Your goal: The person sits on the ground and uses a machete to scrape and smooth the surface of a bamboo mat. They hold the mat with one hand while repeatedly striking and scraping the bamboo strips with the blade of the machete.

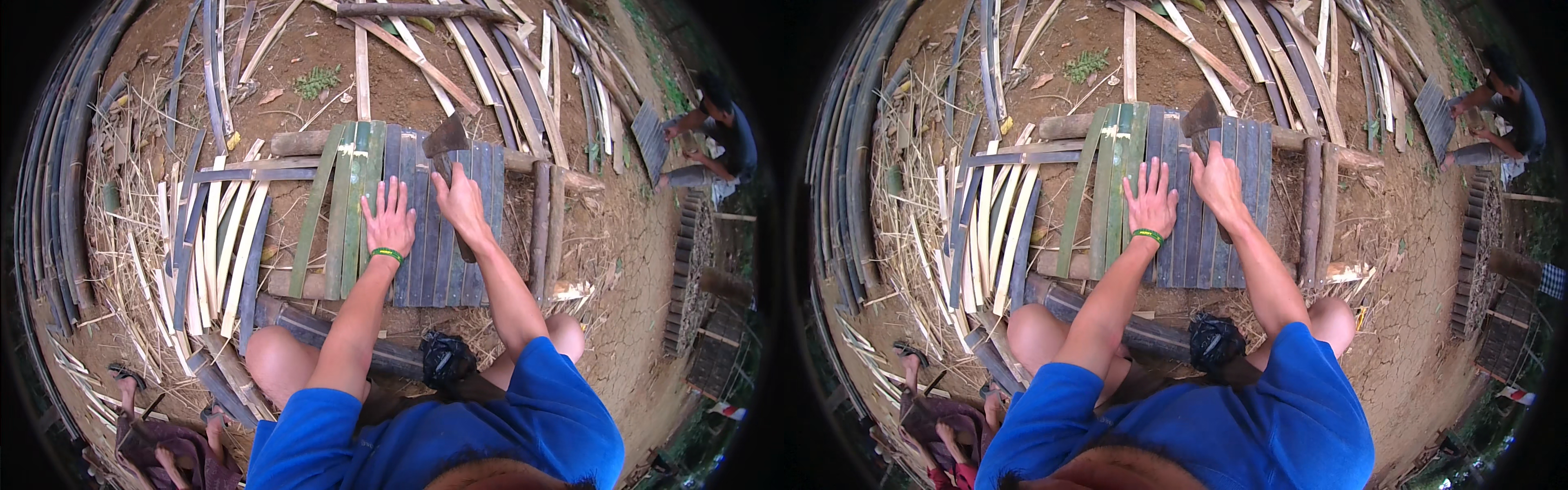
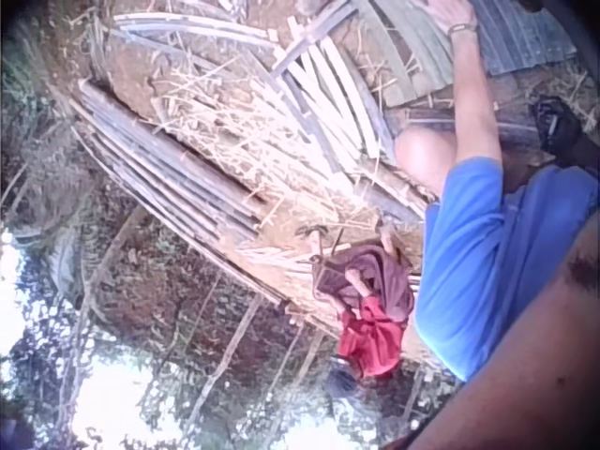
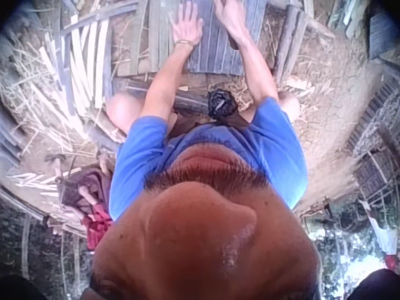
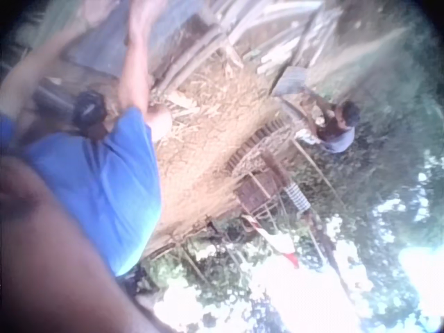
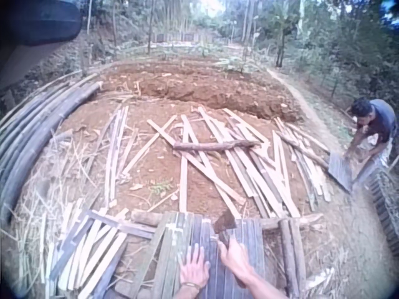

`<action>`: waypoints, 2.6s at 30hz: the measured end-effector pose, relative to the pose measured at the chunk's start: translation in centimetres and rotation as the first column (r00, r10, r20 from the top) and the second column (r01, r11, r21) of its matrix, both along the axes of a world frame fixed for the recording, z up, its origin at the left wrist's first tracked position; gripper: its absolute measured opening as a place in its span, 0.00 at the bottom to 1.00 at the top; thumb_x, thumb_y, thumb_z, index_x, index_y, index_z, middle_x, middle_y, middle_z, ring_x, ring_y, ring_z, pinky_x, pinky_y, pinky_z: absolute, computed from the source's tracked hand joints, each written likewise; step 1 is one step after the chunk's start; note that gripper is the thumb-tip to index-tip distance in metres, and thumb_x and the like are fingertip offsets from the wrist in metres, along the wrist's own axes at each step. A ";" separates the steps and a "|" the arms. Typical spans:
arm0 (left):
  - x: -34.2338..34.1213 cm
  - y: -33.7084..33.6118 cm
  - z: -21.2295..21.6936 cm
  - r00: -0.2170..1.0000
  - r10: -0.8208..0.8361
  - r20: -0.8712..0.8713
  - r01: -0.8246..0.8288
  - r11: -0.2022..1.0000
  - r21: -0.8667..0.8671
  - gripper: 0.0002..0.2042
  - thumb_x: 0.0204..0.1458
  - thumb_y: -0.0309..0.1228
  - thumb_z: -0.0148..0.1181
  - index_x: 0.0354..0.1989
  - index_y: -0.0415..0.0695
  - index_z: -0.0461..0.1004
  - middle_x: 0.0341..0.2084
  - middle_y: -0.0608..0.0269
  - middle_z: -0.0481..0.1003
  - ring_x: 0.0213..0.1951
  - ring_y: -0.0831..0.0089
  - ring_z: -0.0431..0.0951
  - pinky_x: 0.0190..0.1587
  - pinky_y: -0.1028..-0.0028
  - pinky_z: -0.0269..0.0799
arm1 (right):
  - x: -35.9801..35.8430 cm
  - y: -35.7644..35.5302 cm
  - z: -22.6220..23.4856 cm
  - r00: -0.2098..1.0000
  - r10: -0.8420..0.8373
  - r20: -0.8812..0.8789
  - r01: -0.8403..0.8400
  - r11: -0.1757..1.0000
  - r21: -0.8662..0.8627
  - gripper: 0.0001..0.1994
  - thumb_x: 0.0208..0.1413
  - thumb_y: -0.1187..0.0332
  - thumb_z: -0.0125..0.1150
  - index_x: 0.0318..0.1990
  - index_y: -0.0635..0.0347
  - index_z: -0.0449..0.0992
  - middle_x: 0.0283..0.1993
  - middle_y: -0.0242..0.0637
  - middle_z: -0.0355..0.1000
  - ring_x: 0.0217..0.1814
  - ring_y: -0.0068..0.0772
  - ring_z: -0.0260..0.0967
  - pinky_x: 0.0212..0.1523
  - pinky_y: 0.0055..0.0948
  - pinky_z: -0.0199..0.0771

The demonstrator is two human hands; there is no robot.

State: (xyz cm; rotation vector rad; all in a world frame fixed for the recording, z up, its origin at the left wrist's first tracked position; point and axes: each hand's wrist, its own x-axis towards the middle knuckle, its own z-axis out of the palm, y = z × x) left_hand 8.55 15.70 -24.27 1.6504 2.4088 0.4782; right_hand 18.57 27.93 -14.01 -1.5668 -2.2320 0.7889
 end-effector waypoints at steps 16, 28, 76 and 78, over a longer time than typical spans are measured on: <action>-0.5 -0.1 0.1 1.000 -0.008 -0.025 0.007 0.998 -0.060 0.32 0.66 0.43 0.47 0.78 0.52 0.52 0.79 0.63 0.48 0.79 0.58 0.45 0.76 0.39 0.33 | -3.2 1.5 3.1 0.975 -0.012 -0.220 0.053 0.983 0.178 0.21 0.66 0.56 0.57 0.52 0.70 0.70 0.27 0.64 0.76 0.33 0.72 0.77 0.37 0.61 0.78; 0.6 0.7 0.6 0.998 -0.061 -0.007 0.061 0.998 -0.015 0.32 0.66 0.42 0.47 0.78 0.49 0.52 0.79 0.60 0.48 0.79 0.57 0.44 0.76 0.40 0.34 | -2.3 3.3 -3.6 0.983 0.038 0.182 -0.033 0.999 -0.032 0.23 0.65 0.57 0.58 0.52 0.73 0.69 0.36 0.69 0.77 0.42 0.76 0.76 0.47 0.62 0.77; 25.9 -23.3 -3.7 0.656 -0.741 0.145 0.718 0.554 -0.422 0.10 0.61 0.28 0.53 0.43 0.40 0.81 0.43 0.50 0.80 0.45 0.58 0.85 0.44 0.64 0.85 | 18.8 -18.5 23.7 0.484 -0.526 -0.700 0.075 0.821 -0.565 0.14 0.70 0.56 0.59 0.46 0.55 0.67 0.24 0.29 0.69 0.18 0.20 0.67 0.19 0.23 0.70; 25.3 -23.4 -3.5 0.640 -0.751 0.163 0.739 0.543 -0.398 0.11 0.62 0.29 0.51 0.42 0.40 0.82 0.42 0.49 0.81 0.44 0.57 0.86 0.44 0.63 0.84 | 18.4 -18.5 23.9 0.458 -0.542 -0.705 0.063 0.811 -0.582 0.12 0.70 0.58 0.59 0.45 0.56 0.69 0.24 0.29 0.69 0.18 0.22 0.66 0.19 0.25 0.70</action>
